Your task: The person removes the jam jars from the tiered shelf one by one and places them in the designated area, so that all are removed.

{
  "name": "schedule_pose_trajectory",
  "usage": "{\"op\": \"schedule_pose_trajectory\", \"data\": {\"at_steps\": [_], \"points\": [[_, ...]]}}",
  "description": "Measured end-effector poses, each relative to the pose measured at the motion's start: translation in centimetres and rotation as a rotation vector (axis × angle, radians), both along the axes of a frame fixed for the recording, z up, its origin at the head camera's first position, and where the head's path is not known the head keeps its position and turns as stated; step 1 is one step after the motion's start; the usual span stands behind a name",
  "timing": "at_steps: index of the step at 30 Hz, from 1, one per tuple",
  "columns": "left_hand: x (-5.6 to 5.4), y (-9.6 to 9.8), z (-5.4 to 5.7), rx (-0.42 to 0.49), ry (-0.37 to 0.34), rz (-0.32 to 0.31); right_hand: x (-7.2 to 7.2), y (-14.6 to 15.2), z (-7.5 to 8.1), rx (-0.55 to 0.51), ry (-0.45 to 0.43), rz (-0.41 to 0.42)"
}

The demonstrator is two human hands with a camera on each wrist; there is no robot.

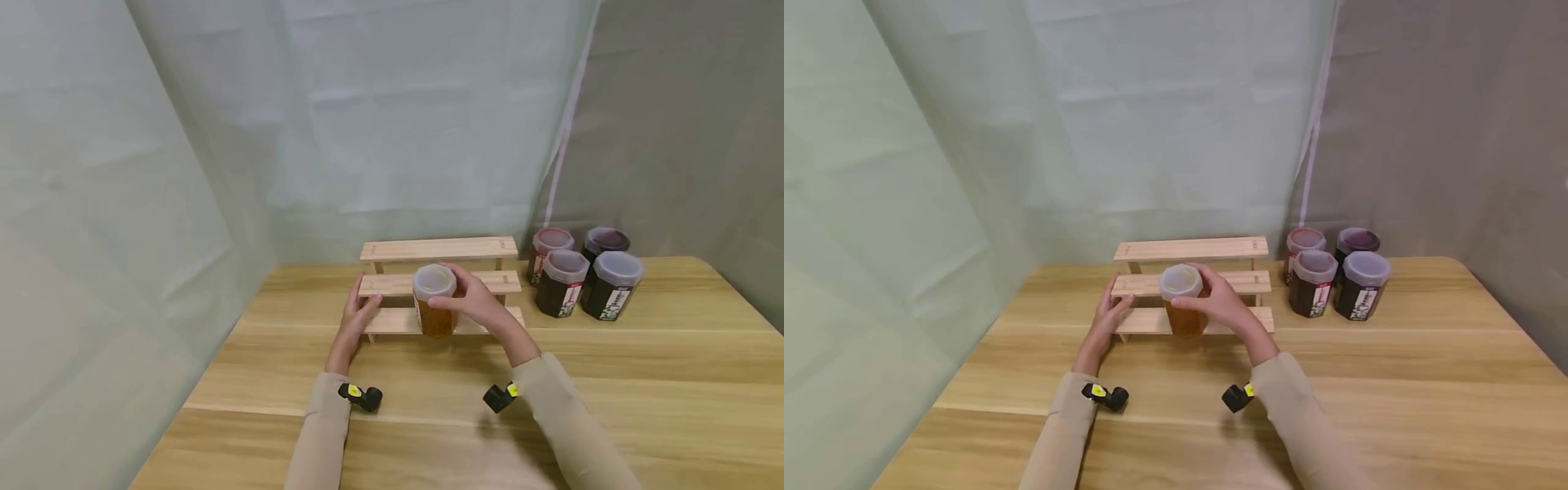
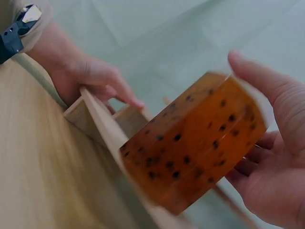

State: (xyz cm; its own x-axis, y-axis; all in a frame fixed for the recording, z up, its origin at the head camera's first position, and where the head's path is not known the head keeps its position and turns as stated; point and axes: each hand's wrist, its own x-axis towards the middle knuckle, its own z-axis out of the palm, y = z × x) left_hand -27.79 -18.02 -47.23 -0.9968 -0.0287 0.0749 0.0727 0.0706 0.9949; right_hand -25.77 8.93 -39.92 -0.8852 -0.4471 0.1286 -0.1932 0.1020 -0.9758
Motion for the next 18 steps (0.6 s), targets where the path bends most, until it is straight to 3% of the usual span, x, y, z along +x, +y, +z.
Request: {"op": "schedule_pose_trajectory", "data": {"at_steps": [8,18], "points": [[0.5,0.1,-0.6,0.003,0.009,-0.009,0.0,-0.5,-1.5,-0.002,-0.047,-0.02],[0.2,-0.3,-0.2,-0.012,0.016,-0.012,-0.3,-0.8,-1.1,-0.002,-0.027,-0.027]]}}
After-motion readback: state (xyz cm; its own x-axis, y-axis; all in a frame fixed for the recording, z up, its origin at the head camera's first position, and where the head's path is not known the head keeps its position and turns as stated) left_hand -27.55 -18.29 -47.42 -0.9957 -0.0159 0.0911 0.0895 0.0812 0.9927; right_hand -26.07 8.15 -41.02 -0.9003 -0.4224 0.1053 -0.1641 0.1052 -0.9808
